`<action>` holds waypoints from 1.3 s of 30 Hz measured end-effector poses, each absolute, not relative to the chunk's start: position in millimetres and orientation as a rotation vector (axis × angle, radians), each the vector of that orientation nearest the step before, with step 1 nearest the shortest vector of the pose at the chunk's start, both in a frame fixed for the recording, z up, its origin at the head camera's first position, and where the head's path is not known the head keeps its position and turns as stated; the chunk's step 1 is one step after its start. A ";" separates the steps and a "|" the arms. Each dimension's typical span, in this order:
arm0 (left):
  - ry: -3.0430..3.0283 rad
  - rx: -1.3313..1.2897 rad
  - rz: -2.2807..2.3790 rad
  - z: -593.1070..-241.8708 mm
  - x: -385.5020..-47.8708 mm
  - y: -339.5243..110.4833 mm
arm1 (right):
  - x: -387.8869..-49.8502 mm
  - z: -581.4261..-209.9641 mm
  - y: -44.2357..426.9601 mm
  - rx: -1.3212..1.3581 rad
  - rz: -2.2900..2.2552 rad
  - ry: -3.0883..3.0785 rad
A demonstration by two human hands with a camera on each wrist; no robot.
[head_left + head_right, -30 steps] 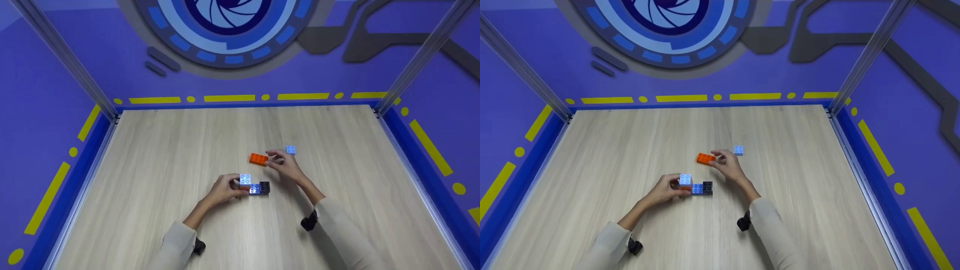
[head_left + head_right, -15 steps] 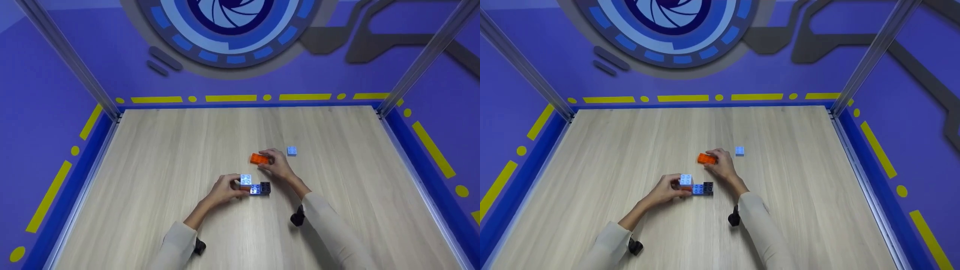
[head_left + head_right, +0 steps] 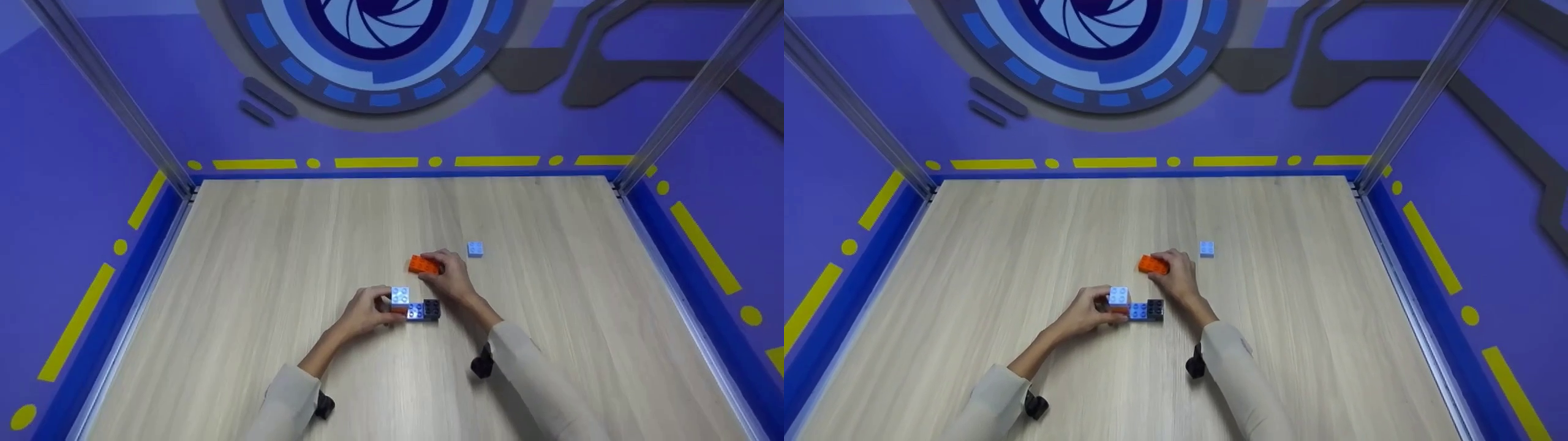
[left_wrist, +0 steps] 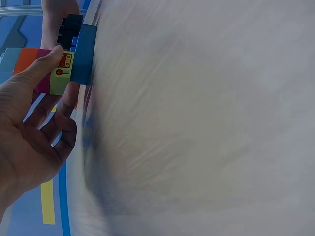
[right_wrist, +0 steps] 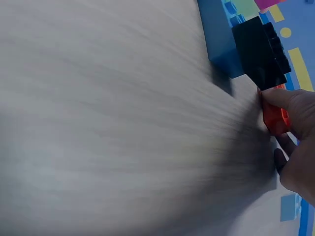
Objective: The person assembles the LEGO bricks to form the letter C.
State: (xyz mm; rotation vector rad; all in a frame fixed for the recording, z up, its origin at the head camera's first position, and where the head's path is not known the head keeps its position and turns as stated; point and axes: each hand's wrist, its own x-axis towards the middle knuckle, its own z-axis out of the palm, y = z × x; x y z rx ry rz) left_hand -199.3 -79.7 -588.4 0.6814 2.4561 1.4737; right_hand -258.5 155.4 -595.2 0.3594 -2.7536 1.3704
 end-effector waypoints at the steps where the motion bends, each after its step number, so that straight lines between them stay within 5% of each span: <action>1: 2.460 0.676 1.470 -588.1 -199.5 -79.9 | -257.6 -593.0 156.5 0.363 1.385 -2.751; 24: 2.490 0.691 1.473 -588.1 -200.2 -78.4 | -207.3 -529.8 171.4 0.755 1.504 -2.644; 39: 2.498 0.682 1.453 -588.1 -198.2 -79.2 | -192.8 -524.7 164.2 0.881 1.481 -2.629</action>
